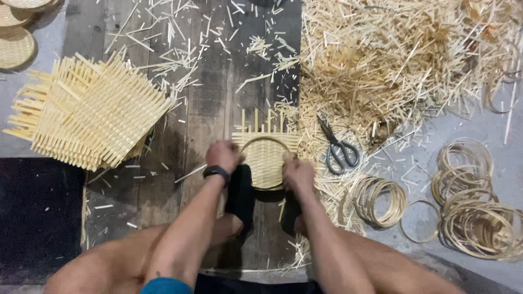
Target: The person sits on the floor and assembles small round bamboo trays by placing a woven mat into a circular frame, then uses shears to trim the excess bamboo strips flush with the frame. The person repeats this process for multiple units, stacking the finished trays.
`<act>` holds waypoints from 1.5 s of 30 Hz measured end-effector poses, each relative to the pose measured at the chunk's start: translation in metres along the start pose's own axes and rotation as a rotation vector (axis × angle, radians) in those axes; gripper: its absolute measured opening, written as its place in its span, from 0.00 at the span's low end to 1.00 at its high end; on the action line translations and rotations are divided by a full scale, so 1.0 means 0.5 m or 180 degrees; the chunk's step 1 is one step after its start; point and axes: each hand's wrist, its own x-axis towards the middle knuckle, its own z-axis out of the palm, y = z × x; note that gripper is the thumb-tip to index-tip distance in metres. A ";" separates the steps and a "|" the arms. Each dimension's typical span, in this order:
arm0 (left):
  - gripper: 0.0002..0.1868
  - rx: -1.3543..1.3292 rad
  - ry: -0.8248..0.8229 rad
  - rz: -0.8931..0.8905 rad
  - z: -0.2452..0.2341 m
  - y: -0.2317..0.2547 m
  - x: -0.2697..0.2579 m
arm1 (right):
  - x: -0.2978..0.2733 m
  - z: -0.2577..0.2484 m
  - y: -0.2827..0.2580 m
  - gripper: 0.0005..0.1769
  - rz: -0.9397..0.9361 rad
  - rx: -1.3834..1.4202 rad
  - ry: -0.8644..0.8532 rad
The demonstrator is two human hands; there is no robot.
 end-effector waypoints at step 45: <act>0.21 -0.1511 -0.0954 -0.0261 0.096 0.058 0.155 | 0.268 0.085 -0.052 0.19 -0.2765 -0.0786 -0.0108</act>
